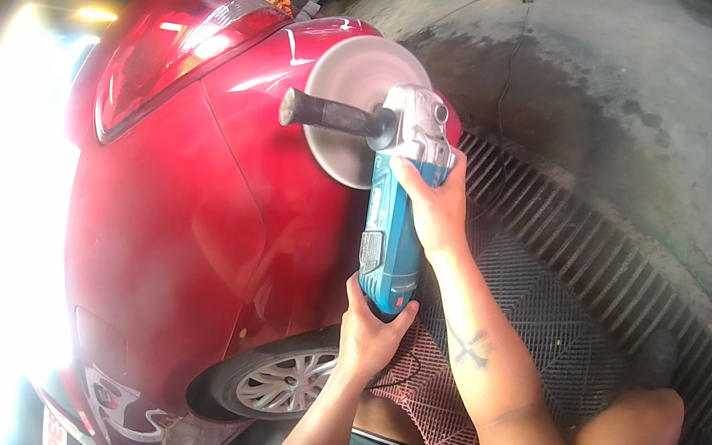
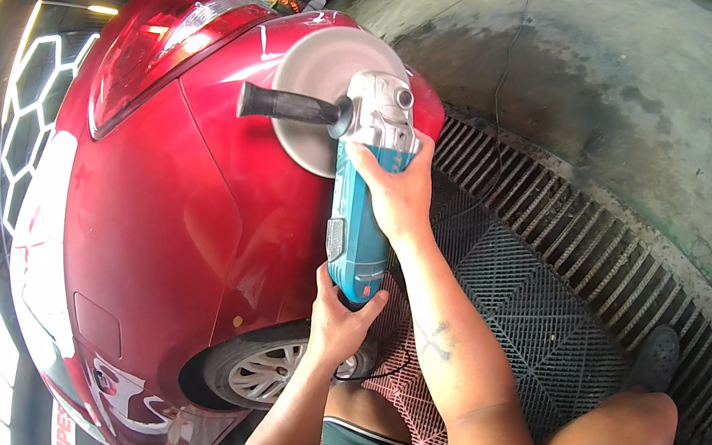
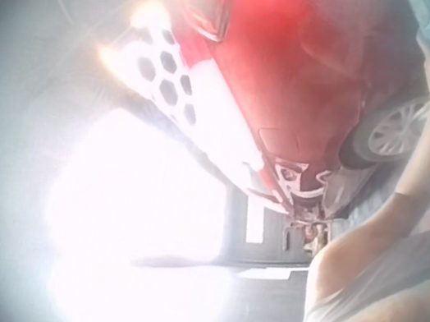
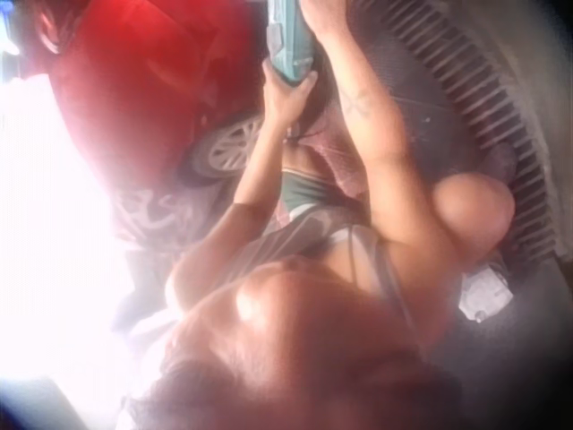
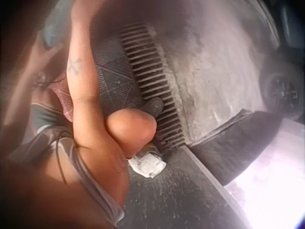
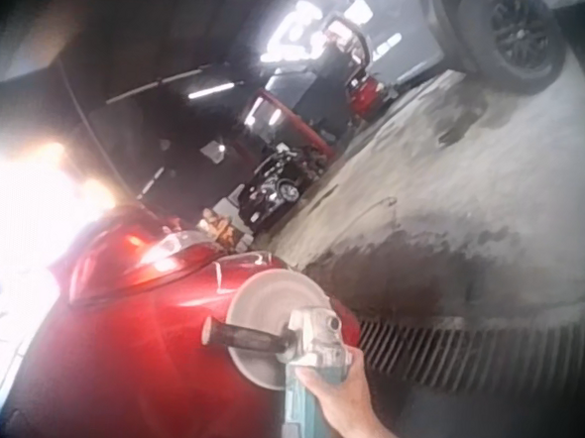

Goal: The person uses a handheld electric polisher to buff the rear bumper of a red car. They briefly pause to wipe the surface with a cloth before resuming polishing.

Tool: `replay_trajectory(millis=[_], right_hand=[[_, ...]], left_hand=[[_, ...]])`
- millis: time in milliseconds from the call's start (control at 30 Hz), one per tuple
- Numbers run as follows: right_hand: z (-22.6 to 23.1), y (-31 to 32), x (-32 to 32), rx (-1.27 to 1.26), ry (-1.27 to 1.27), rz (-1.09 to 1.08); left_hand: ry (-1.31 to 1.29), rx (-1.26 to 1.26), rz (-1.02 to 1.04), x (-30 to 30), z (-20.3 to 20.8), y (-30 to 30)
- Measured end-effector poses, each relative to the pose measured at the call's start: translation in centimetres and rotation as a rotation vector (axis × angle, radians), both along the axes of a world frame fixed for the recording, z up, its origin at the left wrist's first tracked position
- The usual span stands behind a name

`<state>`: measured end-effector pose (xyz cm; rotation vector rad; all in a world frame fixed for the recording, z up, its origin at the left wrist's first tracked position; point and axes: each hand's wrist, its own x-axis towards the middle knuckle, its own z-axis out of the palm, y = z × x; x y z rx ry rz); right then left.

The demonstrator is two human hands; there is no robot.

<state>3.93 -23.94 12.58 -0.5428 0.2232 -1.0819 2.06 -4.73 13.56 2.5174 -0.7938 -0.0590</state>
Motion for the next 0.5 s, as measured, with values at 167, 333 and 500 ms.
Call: replay_trajectory(millis=[167, 333, 500], right_hand=[[-2.0, 5.9, 1.2, -0.031, -0.008, -0.003], [-0.3, 12.7, -1.5, -0.28, 0.114, 0.076], [-2.9, 11.2, -2.6, -0.247, 0.116, 0.136]], left_hand=[[-0.022, 0.001, 0.119, 0.2, -1.7, 4.2], [-0.151, -0.123, 0.099, 1.1, -5.1, 12.5], [-0.01, -0.128, 0.163, -0.2, -8.0, 10.6]])
